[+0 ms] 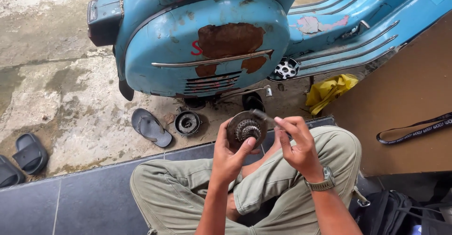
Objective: The person sits on the ground beside a blue scooter and cleans disassembled clutch components. They hold a clutch bell and gear assembly, scrape and brush its surfaces with a small hand tool, turn the parts over to work different sides, and handle a friction plate ring.
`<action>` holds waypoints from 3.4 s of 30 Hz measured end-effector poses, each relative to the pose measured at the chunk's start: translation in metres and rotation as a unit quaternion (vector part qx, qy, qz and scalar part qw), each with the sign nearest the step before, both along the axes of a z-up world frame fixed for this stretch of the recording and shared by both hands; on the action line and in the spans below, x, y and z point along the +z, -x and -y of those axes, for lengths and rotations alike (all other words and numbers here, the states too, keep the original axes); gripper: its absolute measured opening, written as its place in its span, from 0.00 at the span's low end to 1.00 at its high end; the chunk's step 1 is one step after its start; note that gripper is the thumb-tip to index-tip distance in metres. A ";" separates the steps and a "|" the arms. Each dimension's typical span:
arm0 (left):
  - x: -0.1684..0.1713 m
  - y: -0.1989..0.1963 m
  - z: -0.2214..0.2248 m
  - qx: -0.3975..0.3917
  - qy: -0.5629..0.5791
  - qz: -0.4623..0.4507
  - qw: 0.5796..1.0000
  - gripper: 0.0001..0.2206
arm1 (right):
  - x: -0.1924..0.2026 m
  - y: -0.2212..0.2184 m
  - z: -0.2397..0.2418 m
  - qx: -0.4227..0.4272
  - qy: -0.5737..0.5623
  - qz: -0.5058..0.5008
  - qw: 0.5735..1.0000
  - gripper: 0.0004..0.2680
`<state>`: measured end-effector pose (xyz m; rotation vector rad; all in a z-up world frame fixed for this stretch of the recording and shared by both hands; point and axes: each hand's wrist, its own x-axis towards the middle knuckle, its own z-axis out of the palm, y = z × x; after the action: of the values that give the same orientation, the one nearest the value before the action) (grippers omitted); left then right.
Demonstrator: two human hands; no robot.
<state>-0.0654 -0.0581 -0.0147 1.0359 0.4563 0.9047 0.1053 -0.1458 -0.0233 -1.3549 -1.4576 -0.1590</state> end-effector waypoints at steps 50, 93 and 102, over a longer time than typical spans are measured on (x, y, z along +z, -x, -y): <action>-0.017 -0.050 0.010 -0.018 0.293 0.230 0.928 0.16 | 0.010 -0.042 -0.019 -0.021 -0.042 -0.107 0.993 0.05; -0.020 -0.043 0.026 -0.065 0.181 0.343 0.919 0.15 | 0.020 -0.023 0.009 -0.088 -0.019 0.036 0.995 0.05; -0.027 -0.044 0.029 -0.070 0.186 0.328 0.924 0.15 | 0.022 -0.019 0.008 -0.086 -0.034 0.060 0.994 0.06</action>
<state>-0.0212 -0.0876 -0.0416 0.3703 -0.0185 0.9303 0.1243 -0.1536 -0.0015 -1.4350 -1.4191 -0.4039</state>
